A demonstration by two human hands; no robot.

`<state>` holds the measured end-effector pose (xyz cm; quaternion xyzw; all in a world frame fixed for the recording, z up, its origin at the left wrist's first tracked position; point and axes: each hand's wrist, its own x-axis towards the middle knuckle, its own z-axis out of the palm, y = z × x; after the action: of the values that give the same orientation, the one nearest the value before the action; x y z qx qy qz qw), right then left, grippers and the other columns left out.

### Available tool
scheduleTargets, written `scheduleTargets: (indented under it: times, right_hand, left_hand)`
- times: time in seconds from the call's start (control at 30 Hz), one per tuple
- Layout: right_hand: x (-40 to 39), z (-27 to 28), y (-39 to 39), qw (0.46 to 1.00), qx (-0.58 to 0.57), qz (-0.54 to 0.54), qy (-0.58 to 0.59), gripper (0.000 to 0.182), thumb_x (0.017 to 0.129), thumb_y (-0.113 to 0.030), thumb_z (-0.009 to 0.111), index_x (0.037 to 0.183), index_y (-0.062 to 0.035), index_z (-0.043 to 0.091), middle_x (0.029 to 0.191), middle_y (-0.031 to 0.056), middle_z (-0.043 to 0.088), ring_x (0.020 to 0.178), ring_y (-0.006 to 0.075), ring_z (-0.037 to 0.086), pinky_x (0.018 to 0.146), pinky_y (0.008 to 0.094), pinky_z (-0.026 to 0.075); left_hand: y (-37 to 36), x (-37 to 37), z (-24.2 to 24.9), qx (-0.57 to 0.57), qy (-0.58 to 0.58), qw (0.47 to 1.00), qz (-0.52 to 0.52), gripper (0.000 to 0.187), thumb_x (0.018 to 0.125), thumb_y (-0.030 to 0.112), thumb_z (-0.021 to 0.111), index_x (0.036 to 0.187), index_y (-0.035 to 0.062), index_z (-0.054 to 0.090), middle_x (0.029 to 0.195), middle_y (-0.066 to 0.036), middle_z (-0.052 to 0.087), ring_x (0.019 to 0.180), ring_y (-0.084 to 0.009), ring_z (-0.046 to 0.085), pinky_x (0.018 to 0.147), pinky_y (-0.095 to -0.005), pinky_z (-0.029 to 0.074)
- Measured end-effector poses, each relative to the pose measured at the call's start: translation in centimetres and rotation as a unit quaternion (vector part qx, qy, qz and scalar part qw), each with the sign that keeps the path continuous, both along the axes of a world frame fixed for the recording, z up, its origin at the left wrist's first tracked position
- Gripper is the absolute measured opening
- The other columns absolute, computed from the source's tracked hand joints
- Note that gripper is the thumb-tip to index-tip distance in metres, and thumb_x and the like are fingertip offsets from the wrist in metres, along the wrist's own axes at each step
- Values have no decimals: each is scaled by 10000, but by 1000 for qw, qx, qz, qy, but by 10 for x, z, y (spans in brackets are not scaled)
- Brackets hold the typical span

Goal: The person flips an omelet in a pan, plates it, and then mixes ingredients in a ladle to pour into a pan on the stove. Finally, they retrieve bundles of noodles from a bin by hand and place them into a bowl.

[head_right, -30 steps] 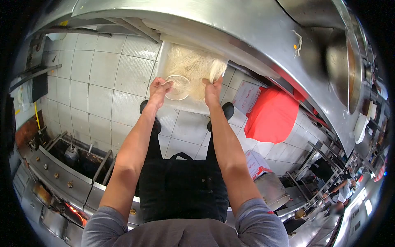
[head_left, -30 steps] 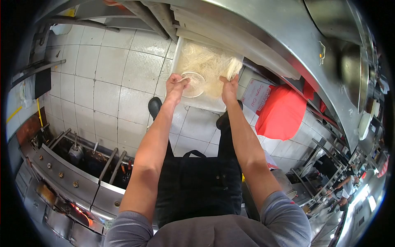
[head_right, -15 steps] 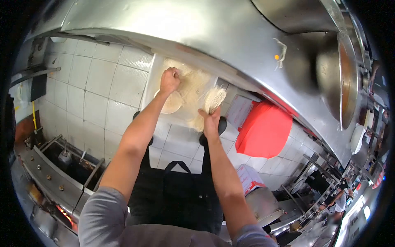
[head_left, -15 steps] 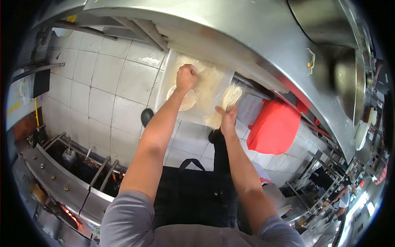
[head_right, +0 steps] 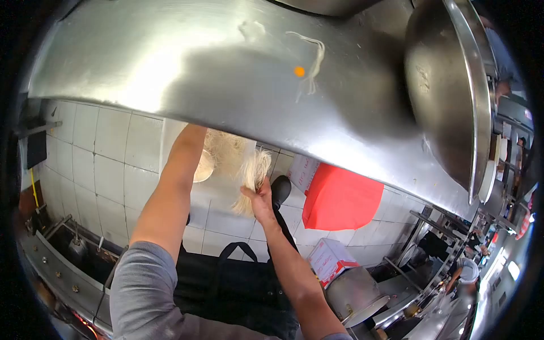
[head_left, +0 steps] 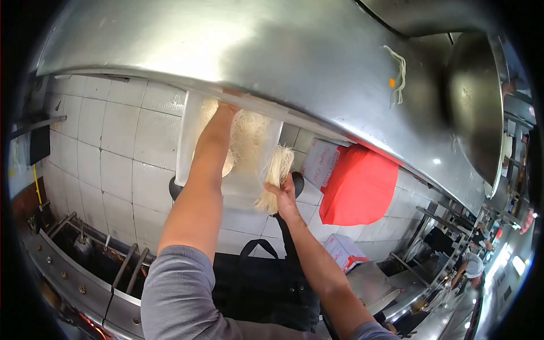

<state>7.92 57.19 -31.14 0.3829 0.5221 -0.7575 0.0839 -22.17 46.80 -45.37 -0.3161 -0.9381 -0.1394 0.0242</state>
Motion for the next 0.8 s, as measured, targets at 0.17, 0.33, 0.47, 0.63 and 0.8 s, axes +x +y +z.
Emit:
scheduleTargets:
  times: [0.17,0.33,0.47,0.63,0.8]
  right_hand:
    - [6,-4,-6,1000,1,17,-16,490,759,-6,686,1195,-65,470,1095,38,579,1010,147,545,877,286,430]
    - [5,-5,-8,1000,-21,-4,-9,505,753,-19,694,1203,-69,469,1096,42,583,1009,154,553,869,290,440]
    - [-1,-2,-11,999,-21,-6,-35,506,745,-22,694,1200,-70,478,1086,50,595,983,165,566,852,297,452]
    - [-8,5,-19,998,-48,-15,-26,517,746,-13,691,1214,-75,480,1090,52,598,986,173,571,850,308,460]
    - [-11,11,-25,997,-56,-21,-42,547,747,-4,684,1245,-80,472,1118,60,595,1023,183,567,870,321,460]
  left_hand:
    - [-4,-12,-3,-26,27,999,-16,393,870,130,461,1247,43,533,1288,-160,524,1217,-316,468,1052,-420,334]
    - [-11,-16,-9,-38,56,997,-33,365,868,127,459,1207,35,560,1252,-155,555,1188,-312,498,1026,-422,366]
    - [-29,-11,2,-49,93,993,-50,346,867,125,457,1176,29,581,1223,-151,579,1164,-309,522,1006,-423,392]
    - [-61,5,39,-105,11,990,-92,326,866,122,454,1136,21,607,1187,-145,609,1135,-305,552,980,-424,424]
    - [-88,19,111,-168,-305,936,-55,340,860,105,530,1186,10,537,1013,-247,630,975,-371,615,847,-440,483]
